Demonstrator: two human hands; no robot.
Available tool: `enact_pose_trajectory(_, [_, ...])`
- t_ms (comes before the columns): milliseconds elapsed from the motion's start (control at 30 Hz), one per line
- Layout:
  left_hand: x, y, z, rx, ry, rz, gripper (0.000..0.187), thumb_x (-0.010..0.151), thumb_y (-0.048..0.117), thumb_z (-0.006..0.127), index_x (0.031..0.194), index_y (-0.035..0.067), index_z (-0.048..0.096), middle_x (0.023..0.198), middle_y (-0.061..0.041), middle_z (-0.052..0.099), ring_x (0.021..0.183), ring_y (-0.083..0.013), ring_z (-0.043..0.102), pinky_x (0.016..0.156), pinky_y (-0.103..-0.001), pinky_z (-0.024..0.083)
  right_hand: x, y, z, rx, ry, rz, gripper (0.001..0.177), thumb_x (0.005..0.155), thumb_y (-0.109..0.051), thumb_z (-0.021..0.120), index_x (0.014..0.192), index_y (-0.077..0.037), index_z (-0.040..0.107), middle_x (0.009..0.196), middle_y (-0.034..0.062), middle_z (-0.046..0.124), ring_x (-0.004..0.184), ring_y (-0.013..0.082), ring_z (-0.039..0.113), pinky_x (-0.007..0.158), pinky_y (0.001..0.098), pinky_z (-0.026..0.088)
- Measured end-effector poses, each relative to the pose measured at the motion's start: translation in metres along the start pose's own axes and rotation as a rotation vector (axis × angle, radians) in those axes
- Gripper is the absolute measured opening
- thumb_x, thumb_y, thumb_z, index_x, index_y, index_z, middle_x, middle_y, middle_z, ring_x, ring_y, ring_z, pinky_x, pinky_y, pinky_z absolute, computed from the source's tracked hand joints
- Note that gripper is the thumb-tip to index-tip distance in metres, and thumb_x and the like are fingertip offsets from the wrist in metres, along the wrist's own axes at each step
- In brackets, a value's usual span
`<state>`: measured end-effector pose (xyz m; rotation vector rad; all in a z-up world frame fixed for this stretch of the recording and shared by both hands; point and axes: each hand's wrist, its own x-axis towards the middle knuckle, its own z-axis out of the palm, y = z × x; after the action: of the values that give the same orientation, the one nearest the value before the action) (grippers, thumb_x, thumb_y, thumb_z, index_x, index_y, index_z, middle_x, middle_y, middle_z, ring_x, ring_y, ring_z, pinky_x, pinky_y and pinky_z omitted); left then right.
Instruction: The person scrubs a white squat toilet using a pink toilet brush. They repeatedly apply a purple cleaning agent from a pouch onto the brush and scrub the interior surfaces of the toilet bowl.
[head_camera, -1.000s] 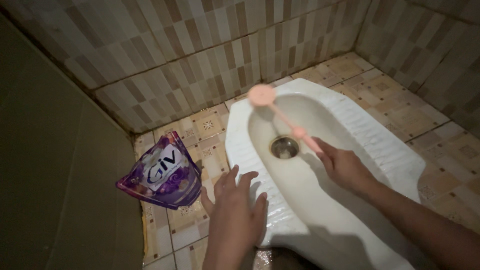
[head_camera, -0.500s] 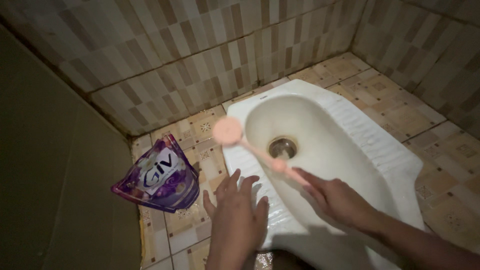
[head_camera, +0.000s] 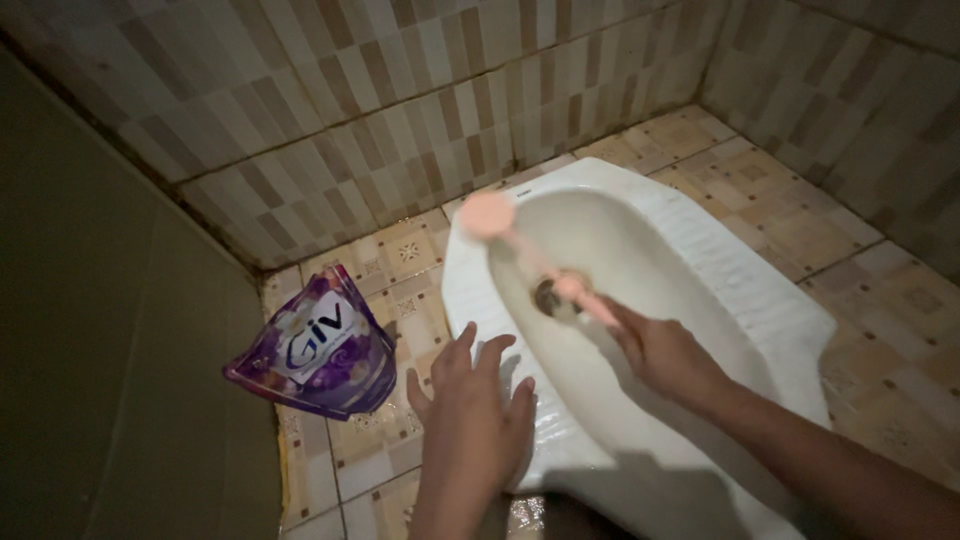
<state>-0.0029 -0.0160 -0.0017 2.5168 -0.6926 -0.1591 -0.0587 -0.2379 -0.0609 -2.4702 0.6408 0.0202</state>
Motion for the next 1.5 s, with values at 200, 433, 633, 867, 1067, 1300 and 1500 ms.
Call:
enact_pose_trajectory(200, [0.006, 0.019, 0.014, -0.048, -0.051, 0.056, 0.053, 0.09, 0.031, 0.066, 0.142, 0.025, 0.058, 0.159, -0.012, 0.039, 0.147, -0.0345, 0.028, 0.116, -0.068, 0.004, -0.013, 0.02, 0.028, 0.041, 0.034, -0.216, 0.053, 0.098, -0.036, 0.054, 0.15, -0.025, 0.051, 0.086, 0.0241, 0.075, 0.079, 0.039, 0.075, 0.074, 0.0466, 0.057])
enact_pose_trajectory(433, [-0.008, 0.098, 0.062, -0.237, -0.105, 0.393, 0.043, 0.096, 0.035, 0.062, 0.133, 0.013, 0.064, 0.146, -0.021, 0.049, 0.143, -0.0435, 0.031, 0.114, -0.068, 0.011, 0.038, 0.034, 0.078, 0.71, -0.16, -0.468, 0.049, 0.106, -0.027, 0.051, 0.153, -0.014, 0.047, 0.103, 0.0161, 0.07, 0.089, 0.0263, 0.067, 0.077, 0.0381, 0.055])
enact_pose_trajectory(633, [-0.007, 0.122, 0.036, -0.269, -0.042, 0.373, 0.036, 0.099, 0.037, 0.059, 0.118, 0.011, 0.074, 0.145, -0.018, 0.058, 0.146, -0.0399, 0.036, 0.117, -0.069, 0.014, 0.048, 0.045, 0.093, 0.802, -0.226, -0.558, 0.053, 0.11, -0.013, 0.047, 0.162, -0.011, 0.036, 0.11, 0.0075, 0.061, 0.09, 0.0137, 0.057, 0.077, 0.0303, 0.051])
enact_pose_trajectory(867, [-0.043, 0.121, 0.017, -0.332, -0.097, 0.343, 0.039, 0.094, 0.038, 0.066, 0.121, 0.01, 0.073, 0.146, -0.014, 0.054, 0.147, -0.0339, 0.034, 0.115, -0.069, 0.013, 0.007, 0.024, 0.051, 0.764, -0.236, -0.356, 0.057, 0.109, -0.013, 0.047, 0.165, -0.015, 0.035, 0.102, 0.0045, 0.06, 0.082, 0.0102, 0.056, 0.072, 0.027, 0.05])
enact_pose_trajectory(1067, [-0.041, 0.098, 0.058, -0.319, -0.132, 0.459, 0.04, 0.091, 0.029, 0.067, 0.128, 0.015, 0.07, 0.152, -0.008, 0.053, 0.152, -0.0292, 0.033, 0.115, -0.072, 0.009, -0.029, 0.004, 0.008, 0.315, -0.154, -0.289, 0.055, 0.107, -0.021, 0.046, 0.162, -0.023, 0.038, 0.102, 0.0065, 0.066, 0.083, 0.0144, 0.062, 0.075, 0.03, 0.052])
enact_pose_trajectory(1300, [-0.048, 0.11, 0.055, -0.259, -0.23, 0.372, 0.05, 0.094, 0.034, 0.07, 0.139, 0.017, 0.06, 0.157, -0.007, 0.047, 0.154, -0.0279, 0.031, 0.12, -0.07, 0.009, -0.016, -0.016, -0.014, 0.304, -0.102, -0.378, 0.053, 0.105, -0.029, 0.046, 0.158, -0.033, 0.042, 0.101, 0.0088, 0.073, 0.084, 0.0194, 0.07, 0.078, 0.0335, 0.055])
enact_pose_trajectory(1500, [-0.041, 0.1, 0.068, -0.199, -0.263, 0.427, 0.084, 0.082, 0.032, 0.075, 0.158, 0.016, 0.043, 0.166, -0.01, 0.034, 0.153, -0.0287, 0.027, 0.116, -0.072, 0.007, 0.006, -0.006, -0.031, 0.061, -0.086, -0.015, 0.052, 0.103, -0.037, 0.046, 0.155, -0.041, 0.045, 0.101, 0.0108, 0.078, 0.084, 0.0237, 0.076, 0.082, 0.0364, 0.057])
